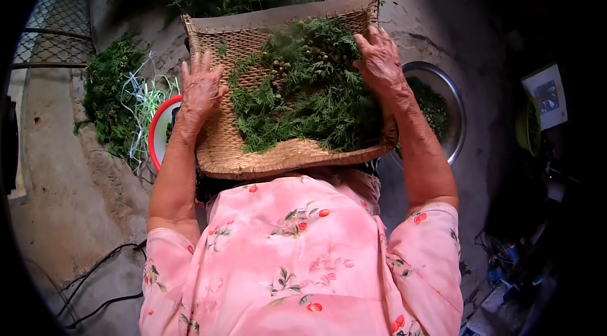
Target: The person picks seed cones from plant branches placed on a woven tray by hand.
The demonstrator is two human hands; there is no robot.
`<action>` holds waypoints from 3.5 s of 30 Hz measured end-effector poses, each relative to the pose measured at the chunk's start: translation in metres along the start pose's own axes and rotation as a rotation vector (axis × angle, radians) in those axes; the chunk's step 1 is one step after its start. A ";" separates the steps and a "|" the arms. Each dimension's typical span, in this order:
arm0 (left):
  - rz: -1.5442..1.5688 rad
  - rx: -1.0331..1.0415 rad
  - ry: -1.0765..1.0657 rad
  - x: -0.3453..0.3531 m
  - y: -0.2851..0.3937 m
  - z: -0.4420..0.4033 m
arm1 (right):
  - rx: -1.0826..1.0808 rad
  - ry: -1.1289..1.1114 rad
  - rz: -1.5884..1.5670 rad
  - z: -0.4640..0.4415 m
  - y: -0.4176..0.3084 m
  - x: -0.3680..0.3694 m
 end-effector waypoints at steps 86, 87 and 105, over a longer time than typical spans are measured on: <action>2.949 -0.387 0.072 -0.005 -0.010 -0.018 | -0.397 -0.397 -0.638 0.005 -0.183 0.086; 2.950 -0.388 0.071 -0.004 -0.010 -0.019 | -0.397 -0.398 -0.638 0.006 -0.183 0.086; 2.954 -0.343 0.081 -0.005 -0.010 -0.017 | 0.344 -0.740 -1.154 -0.008 -0.165 0.091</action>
Point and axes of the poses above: each hand's wrist, its own z-axis away from the middle knuckle, its own x-axis out of the palm, y = z × x, the point moved 5 cm from there along -z, towards the middle knuckle, and after that the axes turned 8 degrees about y, right-handed, at the moved point
